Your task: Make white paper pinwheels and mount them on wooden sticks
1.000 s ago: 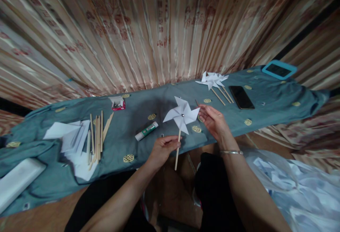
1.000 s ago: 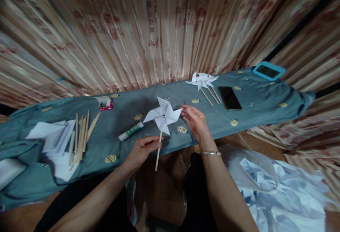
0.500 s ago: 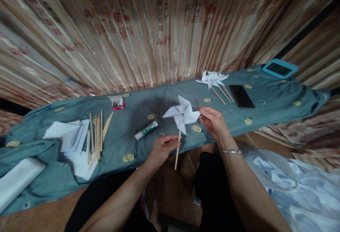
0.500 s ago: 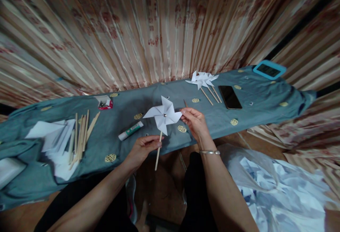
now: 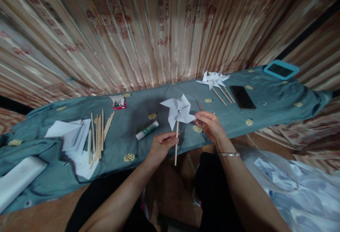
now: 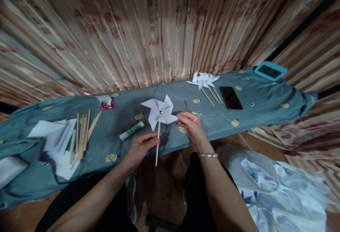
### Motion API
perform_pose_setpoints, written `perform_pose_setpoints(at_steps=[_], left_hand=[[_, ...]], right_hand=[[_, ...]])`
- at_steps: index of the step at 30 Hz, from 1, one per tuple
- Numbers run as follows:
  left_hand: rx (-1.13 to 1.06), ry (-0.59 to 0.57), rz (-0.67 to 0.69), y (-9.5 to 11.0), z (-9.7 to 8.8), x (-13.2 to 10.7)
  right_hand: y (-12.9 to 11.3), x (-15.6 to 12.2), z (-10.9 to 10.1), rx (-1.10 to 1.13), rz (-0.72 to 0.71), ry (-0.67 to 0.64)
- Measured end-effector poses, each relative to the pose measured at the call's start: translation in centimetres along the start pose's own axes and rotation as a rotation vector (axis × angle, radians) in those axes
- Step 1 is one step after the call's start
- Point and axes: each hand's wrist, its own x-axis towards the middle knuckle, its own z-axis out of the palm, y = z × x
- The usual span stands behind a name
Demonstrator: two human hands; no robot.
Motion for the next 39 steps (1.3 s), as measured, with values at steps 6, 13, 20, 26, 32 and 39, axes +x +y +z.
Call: perform_pose_setpoints(at_steps=[6,13,20,26,32,39], left_hand=[[-0.011,0.021,-0.005,0.1,-0.1,0.2],[-0.016,0.043,0.006,0.0,-0.1,0.3],[-0.015,0.047,0.012,0.2,0.1,0.2],[-0.03,0.034,0.013,0.4,0.2,0.3],[-0.008,0.032,0.027,0.4,0.2,0.2],[0.01,0.026,0.014,0.3,0.0,0.1]], right_hand=[[0.4,-0.3,0.3,-0.037,0.038,-0.021],[0.6,-0.7,1.0,-0.086,0.064,-0.067],[1.1,-1.1,1.5,-0.135,0.075,-0.106],[1.8,-1.4,1.9,-0.172,0.055,-0.141],[1.1,-1.6,1.6,-0.21,0.04,-0.18],[-0.1,-0.4,-0.4,-0.174,-0.091,0.063]])
